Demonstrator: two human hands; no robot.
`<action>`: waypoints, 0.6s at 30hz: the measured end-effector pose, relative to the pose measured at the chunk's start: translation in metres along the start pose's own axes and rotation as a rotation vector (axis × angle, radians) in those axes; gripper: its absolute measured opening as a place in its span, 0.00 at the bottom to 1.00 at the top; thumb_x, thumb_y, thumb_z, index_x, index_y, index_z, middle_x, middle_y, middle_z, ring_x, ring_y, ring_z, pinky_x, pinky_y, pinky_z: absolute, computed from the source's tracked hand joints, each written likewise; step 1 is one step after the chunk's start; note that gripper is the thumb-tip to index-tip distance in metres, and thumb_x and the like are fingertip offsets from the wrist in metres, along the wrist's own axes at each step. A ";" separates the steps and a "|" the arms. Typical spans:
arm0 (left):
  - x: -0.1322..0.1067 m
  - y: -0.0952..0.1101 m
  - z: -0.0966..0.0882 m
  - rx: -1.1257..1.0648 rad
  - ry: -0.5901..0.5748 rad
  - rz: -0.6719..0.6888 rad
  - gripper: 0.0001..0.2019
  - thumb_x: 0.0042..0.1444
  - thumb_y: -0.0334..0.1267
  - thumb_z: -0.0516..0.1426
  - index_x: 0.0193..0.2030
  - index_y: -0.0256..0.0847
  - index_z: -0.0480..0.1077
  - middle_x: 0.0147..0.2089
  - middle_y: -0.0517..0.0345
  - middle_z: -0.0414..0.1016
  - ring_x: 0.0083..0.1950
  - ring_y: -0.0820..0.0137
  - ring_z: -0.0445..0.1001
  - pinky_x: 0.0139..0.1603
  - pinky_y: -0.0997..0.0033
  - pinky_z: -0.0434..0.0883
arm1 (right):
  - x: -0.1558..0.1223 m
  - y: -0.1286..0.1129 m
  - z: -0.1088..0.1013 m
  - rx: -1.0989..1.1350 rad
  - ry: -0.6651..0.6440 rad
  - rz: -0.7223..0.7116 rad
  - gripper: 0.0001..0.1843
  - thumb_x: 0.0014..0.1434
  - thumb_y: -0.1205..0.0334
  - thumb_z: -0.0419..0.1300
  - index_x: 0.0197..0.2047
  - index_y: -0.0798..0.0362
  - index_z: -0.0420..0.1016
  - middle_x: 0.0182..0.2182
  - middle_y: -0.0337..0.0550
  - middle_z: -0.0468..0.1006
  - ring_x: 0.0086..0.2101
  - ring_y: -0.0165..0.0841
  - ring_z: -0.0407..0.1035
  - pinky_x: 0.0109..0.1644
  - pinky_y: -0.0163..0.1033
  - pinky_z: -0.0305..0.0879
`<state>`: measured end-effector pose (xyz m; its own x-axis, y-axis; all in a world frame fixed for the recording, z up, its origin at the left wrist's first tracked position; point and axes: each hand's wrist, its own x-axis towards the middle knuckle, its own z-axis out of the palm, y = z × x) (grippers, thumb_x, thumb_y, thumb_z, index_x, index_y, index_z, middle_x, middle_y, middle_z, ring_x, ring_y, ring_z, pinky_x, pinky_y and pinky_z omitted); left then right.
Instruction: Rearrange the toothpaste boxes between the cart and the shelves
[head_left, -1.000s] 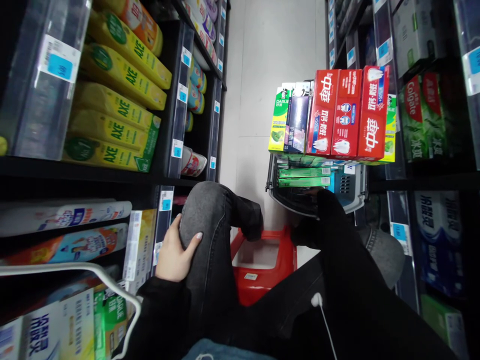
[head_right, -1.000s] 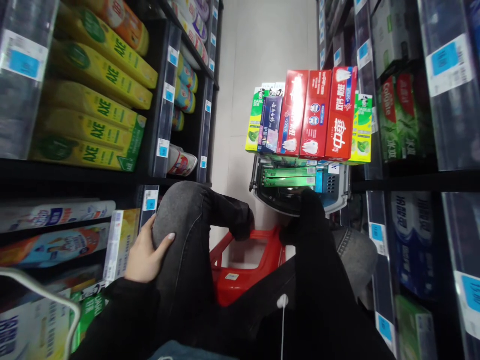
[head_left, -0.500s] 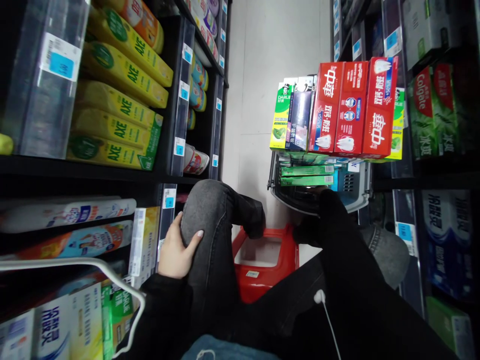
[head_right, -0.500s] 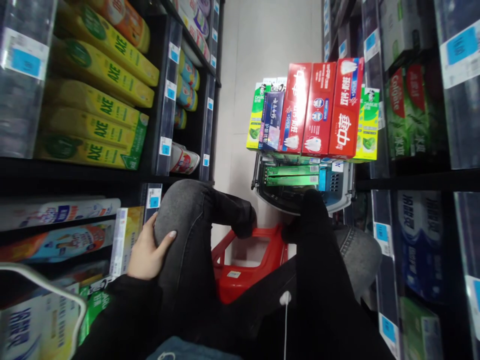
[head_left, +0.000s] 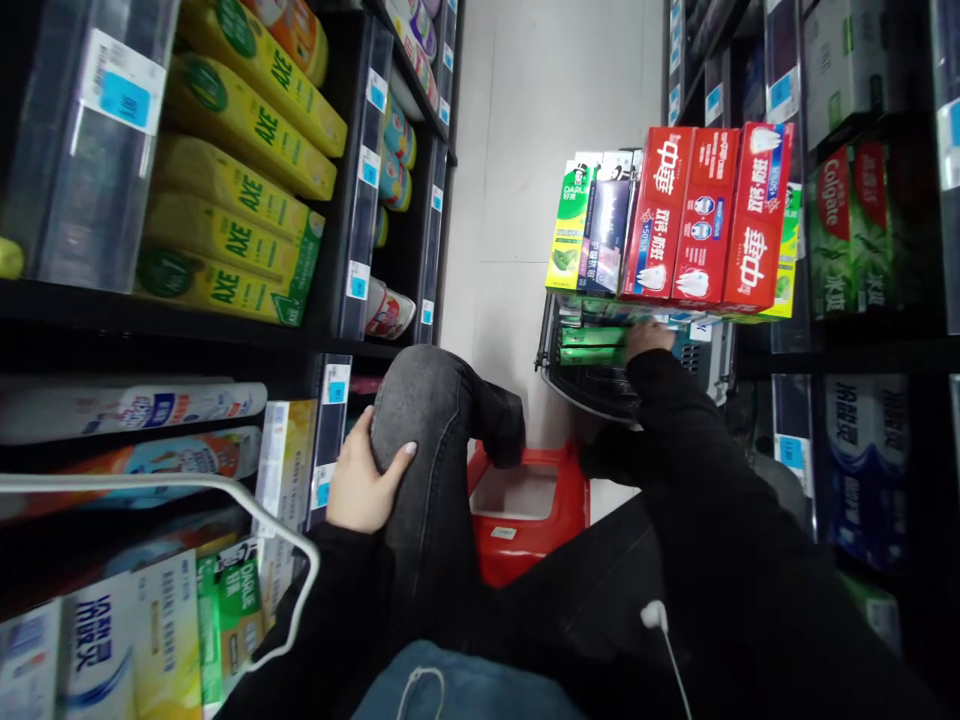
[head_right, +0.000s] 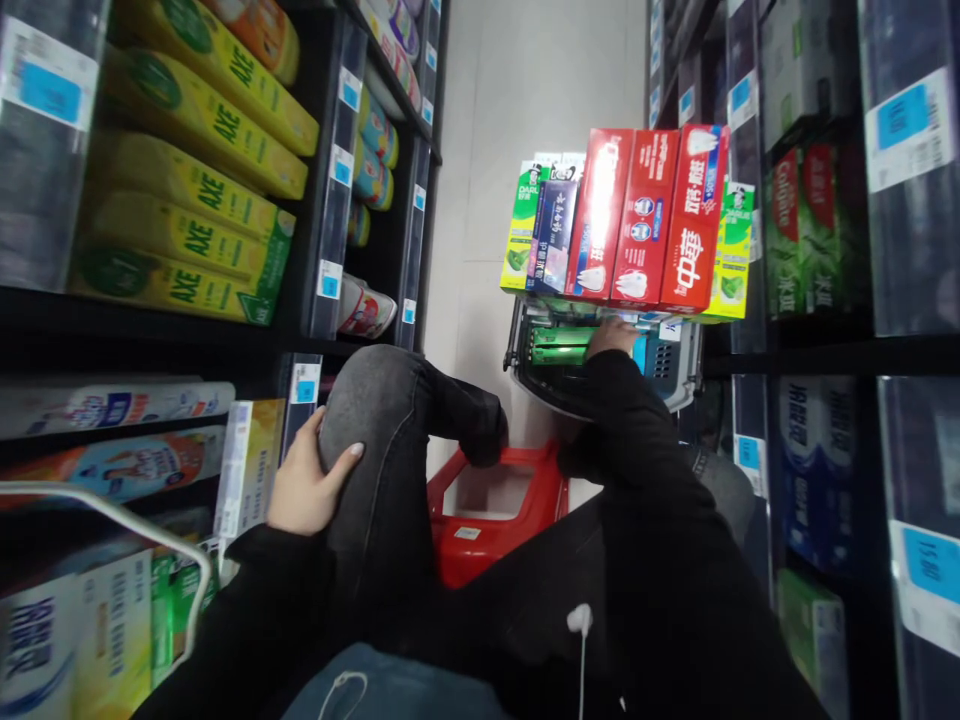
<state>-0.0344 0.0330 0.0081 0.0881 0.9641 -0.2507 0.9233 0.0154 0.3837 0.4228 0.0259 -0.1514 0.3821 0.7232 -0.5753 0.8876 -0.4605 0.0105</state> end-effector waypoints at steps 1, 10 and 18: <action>0.000 -0.001 0.001 -0.009 0.001 0.003 0.45 0.52 0.62 0.51 0.68 0.29 0.55 0.67 0.36 0.61 0.68 0.50 0.62 0.70 0.49 0.61 | -0.003 -0.006 0.000 -0.034 0.034 -0.053 0.29 0.61 0.62 0.57 0.64 0.64 0.61 0.60 0.70 0.63 0.59 0.53 0.60 0.56 0.55 0.62; -0.003 -0.008 0.002 -0.053 0.007 0.009 0.44 0.53 0.62 0.51 0.69 0.31 0.55 0.68 0.38 0.60 0.68 0.50 0.61 0.69 0.48 0.61 | 0.001 -0.010 0.022 -0.278 0.135 -0.325 0.49 0.48 0.53 0.68 0.65 0.71 0.55 0.62 0.71 0.59 0.59 0.53 0.55 0.61 0.48 0.55; -0.002 -0.006 0.002 -0.064 -0.004 0.003 0.47 0.52 0.63 0.51 0.69 0.27 0.54 0.68 0.35 0.59 0.69 0.49 0.60 0.70 0.47 0.60 | 0.017 -0.007 0.028 -0.272 0.076 -0.290 0.50 0.46 0.45 0.67 0.63 0.66 0.56 0.60 0.69 0.63 0.56 0.55 0.60 0.62 0.54 0.51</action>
<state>-0.0394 0.0308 0.0041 0.0920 0.9631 -0.2528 0.8973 0.0298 0.4403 0.4161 0.0270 -0.1845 0.1143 0.8441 -0.5239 0.9932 -0.0857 0.0785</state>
